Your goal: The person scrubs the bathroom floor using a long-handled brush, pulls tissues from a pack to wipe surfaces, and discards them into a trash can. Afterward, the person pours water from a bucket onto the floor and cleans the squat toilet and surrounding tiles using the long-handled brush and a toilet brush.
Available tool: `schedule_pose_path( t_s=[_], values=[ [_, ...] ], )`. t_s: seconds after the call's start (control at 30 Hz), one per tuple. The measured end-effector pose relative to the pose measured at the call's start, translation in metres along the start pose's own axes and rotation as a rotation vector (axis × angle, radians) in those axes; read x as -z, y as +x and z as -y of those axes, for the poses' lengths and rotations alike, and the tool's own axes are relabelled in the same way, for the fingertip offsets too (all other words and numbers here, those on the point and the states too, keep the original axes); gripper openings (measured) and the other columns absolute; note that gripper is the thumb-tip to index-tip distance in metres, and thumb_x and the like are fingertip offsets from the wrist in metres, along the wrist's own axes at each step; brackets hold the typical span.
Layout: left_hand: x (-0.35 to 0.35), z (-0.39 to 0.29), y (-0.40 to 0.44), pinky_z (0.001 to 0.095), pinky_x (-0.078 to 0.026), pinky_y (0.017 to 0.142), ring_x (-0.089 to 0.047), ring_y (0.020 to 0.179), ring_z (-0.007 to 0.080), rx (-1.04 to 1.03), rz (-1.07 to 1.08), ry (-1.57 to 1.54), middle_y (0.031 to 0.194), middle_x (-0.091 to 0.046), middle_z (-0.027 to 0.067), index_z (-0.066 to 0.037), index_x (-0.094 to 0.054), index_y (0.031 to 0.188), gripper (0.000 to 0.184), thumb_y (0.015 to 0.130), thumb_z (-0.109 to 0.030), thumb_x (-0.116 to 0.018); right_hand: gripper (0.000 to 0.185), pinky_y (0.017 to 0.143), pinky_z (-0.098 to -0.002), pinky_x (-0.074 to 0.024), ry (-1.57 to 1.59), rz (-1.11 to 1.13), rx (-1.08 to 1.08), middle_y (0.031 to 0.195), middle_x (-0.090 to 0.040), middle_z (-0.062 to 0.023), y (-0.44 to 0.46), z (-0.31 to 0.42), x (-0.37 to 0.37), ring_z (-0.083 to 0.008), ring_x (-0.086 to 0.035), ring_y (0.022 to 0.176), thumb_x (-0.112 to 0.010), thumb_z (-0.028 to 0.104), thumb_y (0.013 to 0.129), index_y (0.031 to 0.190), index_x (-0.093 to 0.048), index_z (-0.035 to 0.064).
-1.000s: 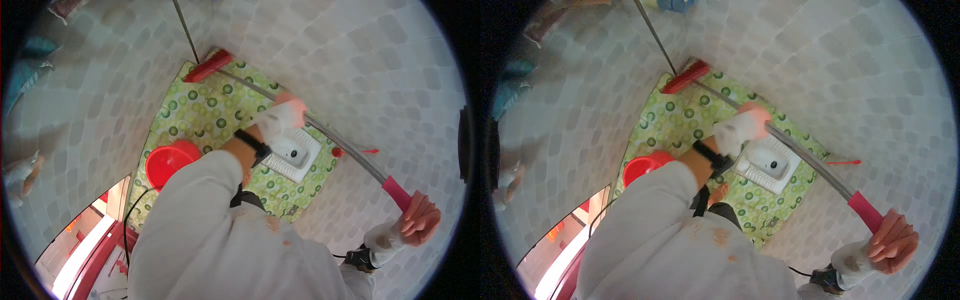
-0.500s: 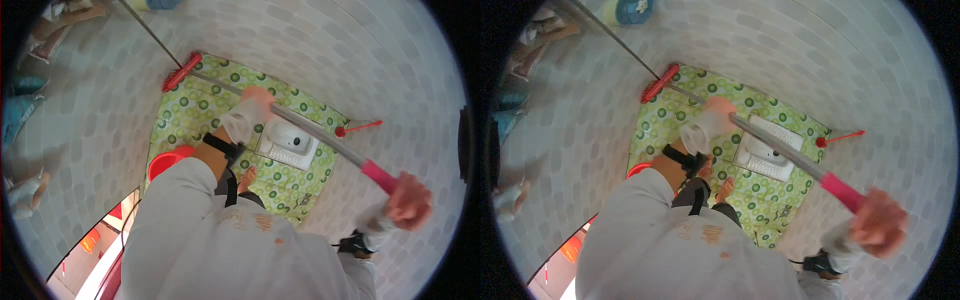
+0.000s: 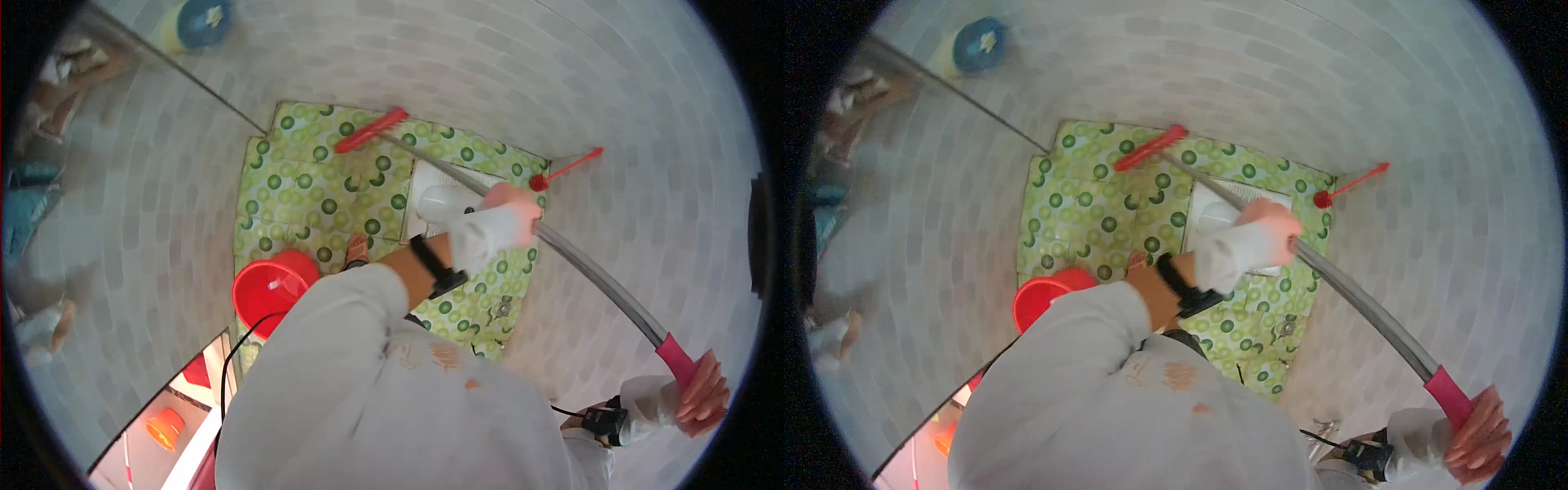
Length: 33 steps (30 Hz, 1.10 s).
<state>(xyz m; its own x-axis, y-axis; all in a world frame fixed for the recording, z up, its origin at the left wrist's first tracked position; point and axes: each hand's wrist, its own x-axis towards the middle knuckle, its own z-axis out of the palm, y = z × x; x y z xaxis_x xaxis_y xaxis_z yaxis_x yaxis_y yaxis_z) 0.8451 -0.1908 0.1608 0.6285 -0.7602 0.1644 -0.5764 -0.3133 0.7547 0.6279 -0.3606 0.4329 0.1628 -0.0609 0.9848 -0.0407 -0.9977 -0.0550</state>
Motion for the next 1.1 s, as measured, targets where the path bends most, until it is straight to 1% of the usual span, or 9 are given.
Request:
schedule_pose_path(
  t_s=[0.07,0.13,0.2,0.37,0.6,0.87,0.93,1.03,1.1],
  values=[
    [-0.009,0.012,-0.017,0.0445,-0.046,0.063,-0.059,0.070,0.0324,-0.033,-0.055,0.120,0.067,-0.060,0.0118,-0.012,-0.065,0.065,0.017,0.061,-0.029,-0.067,0.029,0.042,-0.0292,-0.0402,0.649,0.121,-0.104,0.053,-0.048,-0.0030,-0.026,-0.056,0.035,-0.0125,-0.045,0.040,-0.048,0.019,0.091,0.064,-0.040,0.0094],
    [-0.008,0.030,-0.034,0.0446,-0.046,0.065,-0.060,0.072,0.0322,0.092,-0.005,0.241,0.068,-0.061,0.0111,-0.013,-0.065,0.064,0.021,0.059,-0.033,-0.070,0.032,0.042,-0.0272,-0.0358,0.554,0.084,-0.482,0.038,-0.032,0.0011,-0.084,-0.035,0.020,-0.0127,-0.038,0.035,-0.046,0.017,0.088,0.058,-0.038,0.0115],
    [-0.033,0.067,-0.041,0.0433,-0.047,0.067,-0.059,0.073,0.0329,0.213,0.253,0.451,0.069,-0.061,0.0116,-0.013,-0.065,0.064,0.024,0.058,-0.036,-0.072,0.030,0.040,-0.0304,-0.0375,1.466,0.397,-0.696,0.039,-0.032,0.0006,-0.106,0.003,-0.013,-0.0136,-0.035,0.034,-0.043,0.010,0.088,0.059,-0.036,0.0094],
    [-0.135,0.046,0.004,0.0430,-0.048,0.068,-0.060,0.079,0.0346,-0.096,0.301,0.282,0.072,-0.062,0.0138,-0.014,-0.067,0.066,0.019,0.061,-0.032,-0.071,0.027,0.038,-0.0287,-0.0328,1.079,0.336,-0.821,0.040,-0.037,0.0000,-0.124,-0.002,0.053,-0.0125,-0.033,0.033,-0.045,0.005,0.086,0.061,-0.035,0.0074],
    [-0.242,-0.042,0.086,0.0417,-0.048,0.074,-0.060,0.083,0.0340,-0.246,0.464,0.057,0.080,-0.064,0.0119,-0.015,-0.069,0.076,0.014,0.064,-0.021,-0.066,0.029,0.044,-0.0262,-0.0308,0.627,0.487,-0.568,0.043,-0.036,0.0002,-0.106,-0.012,0.113,-0.0119,-0.029,0.038,-0.041,0.012,0.089,0.060,-0.037,0.0107],
    [-0.188,-0.007,0.021,0.0446,-0.045,0.069,-0.059,0.075,0.0344,-0.243,0.286,0.091,0.069,-0.061,0.0105,-0.012,-0.065,0.065,0.014,0.058,-0.024,-0.068,0.036,0.042,-0.0272,-0.0311,1.019,0.202,-0.804,0.046,-0.041,0.0013,-0.098,-0.031,0.097,-0.0094,-0.037,0.038,-0.038,0.015,0.092,0.056,-0.034,0.0170],
    [-0.152,0.043,-0.003,0.0480,-0.045,0.063,-0.059,0.073,0.0360,-0.077,0.444,0.299,0.069,-0.061,0.0121,-0.012,-0.064,0.064,0.021,0.056,-0.029,-0.071,0.036,0.035,-0.0292,-0.0276,1.513,1.056,-0.074,0.048,-0.042,-0.0011,-0.131,-0.098,0.077,-0.0122,-0.038,0.037,-0.039,0.006,0.086,0.052,-0.030,0.0165],
    [-0.099,0.094,-0.046,0.0402,-0.049,0.066,-0.063,0.077,0.0303,-0.004,0.506,0.575,0.075,-0.065,0.0101,-0.018,-0.069,0.072,0.020,0.065,-0.036,-0.069,0.035,0.031,-0.0315,-0.0245,1.875,0.681,-0.397,0.049,-0.042,-0.0034,-0.177,-0.035,0.031,-0.0162,-0.040,0.038,-0.040,0.002,0.080,0.051,-0.026,0.0141],
    [-0.103,0.075,-0.057,0.0403,-0.049,0.066,-0.063,0.077,0.0302,0.088,0.599,0.569,0.077,-0.065,0.0103,-0.017,-0.069,0.073,0.020,0.066,-0.036,-0.069,0.031,0.033,-0.0320,-0.0251,1.420,0.383,-1.156,0.050,-0.044,-0.0053,-0.182,-0.007,0.044,-0.0169,-0.038,0.037,-0.044,0.002,0.076,0.052,-0.029,0.0140]
  ],
)
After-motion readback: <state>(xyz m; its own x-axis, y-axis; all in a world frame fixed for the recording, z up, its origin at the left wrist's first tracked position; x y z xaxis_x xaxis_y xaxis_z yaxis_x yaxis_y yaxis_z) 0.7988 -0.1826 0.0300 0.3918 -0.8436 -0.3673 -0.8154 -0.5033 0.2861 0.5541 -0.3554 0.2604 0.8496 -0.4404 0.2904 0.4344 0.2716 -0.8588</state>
